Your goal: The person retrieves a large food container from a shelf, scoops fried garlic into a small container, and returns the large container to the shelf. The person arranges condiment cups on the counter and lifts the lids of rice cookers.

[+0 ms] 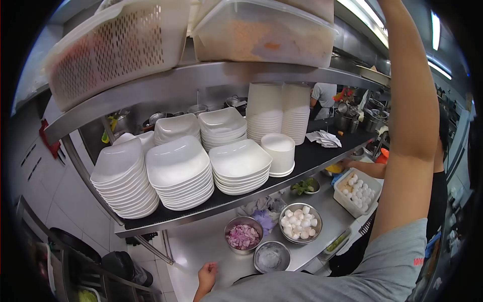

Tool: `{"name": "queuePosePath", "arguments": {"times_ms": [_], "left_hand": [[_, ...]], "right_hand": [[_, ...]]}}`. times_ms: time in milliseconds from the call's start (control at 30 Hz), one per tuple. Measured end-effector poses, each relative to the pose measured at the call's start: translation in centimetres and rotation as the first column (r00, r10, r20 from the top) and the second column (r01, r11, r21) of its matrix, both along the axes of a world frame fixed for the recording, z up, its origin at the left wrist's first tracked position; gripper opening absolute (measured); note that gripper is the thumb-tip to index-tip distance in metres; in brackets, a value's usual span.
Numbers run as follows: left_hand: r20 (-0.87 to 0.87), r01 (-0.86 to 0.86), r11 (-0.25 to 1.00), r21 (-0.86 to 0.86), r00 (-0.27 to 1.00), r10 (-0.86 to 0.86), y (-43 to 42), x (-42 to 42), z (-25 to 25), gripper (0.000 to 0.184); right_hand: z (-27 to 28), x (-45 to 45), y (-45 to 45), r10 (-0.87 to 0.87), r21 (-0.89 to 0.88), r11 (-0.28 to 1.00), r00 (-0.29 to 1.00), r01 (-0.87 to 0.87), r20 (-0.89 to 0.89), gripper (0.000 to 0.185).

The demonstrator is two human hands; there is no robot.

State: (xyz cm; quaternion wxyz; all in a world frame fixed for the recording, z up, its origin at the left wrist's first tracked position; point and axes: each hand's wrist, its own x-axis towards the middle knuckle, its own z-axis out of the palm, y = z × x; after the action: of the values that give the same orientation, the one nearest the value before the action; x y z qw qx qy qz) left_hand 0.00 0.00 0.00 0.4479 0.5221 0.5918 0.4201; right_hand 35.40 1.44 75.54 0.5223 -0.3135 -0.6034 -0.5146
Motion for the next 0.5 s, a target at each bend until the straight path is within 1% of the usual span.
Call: {"name": "queuePosePath", "arguments": {"times_ms": [67, 100, 167, 200, 267, 300, 367, 467, 500], "left_hand": [[-0.040, 0.015, 1.000, -0.011, 0.999, -0.016, -0.2, -1.7, 1.5, 0.014], [0.051, 0.032, 0.999, -0.018, 0.998, -0.031, -0.2, 4.7, -0.7, 0.014], [0.002, 0.062, 0.998, -0.007, 0.998, -0.062, 0.1, 2.9, 0.1, 0.015], [-0.014, 0.069, 0.998, -0.005, 0.998, -0.069, 0.1, 1.6, 0.2, 0.015], [-0.006, 0.079, 0.997, 0.004, 0.997, -0.079, 0.2, 1.5, -0.3, 0.015], [0.003, 0.073, 0.997, -0.014, 0.997, -0.073, 0.0, 1.7, 0.1, 0.015], [0.019, 0.057, 0.997, -0.049, 0.998, -0.056, -0.3, 2.1, 1.3, 0.015], [0.017, 0.077, 0.995, -0.056, 0.997, -0.076, -0.2, 2.1, 0.6, 0.016], [0.015, 0.083, 0.995, -0.060, 0.997, -0.082, -0.2, 2.1, 0.7, 0.016]], "right_hand": [[-0.7, 3.0, 0.0, -0.023, 0.101, 0.994, 0.989, 0.038, -0.144, 0.078], [1.3, 3.9, 1.6, -0.098, 0.214, 0.972, 0.995, 0.095, 0.000, 0.078], [2.4, 9.5, 3.8, -0.253, 0.453, 0.866, 0.967, 0.212, 0.033, 0.077], [1.1, 11.4, 4.0, -0.287, 0.413, 0.872, 0.958, 0.263, -0.004, 0.076], [-0.9, 13.5, 4.6, -0.352, 0.342, 0.875, 0.935, 0.342, -0.035, 0.073], [-3.3, 12.6, 4.4, -0.398, 0.252, 0.876, 0.912, 0.411, -0.103, 0.069], [-4.7, 15.4, 6.0, -0.490, 0.162, 0.856, 0.871, 0.490, -0.046, 0.066], [-6.7, 19.8, 10.0, -0.567, -0.013, 0.823, 0.823, 0.567, 0.029, 0.085], [-7.9, 20.5, 11.0, -0.491, 0.029, 0.871, 0.865, 0.491, 0.102, 0.083]]}}
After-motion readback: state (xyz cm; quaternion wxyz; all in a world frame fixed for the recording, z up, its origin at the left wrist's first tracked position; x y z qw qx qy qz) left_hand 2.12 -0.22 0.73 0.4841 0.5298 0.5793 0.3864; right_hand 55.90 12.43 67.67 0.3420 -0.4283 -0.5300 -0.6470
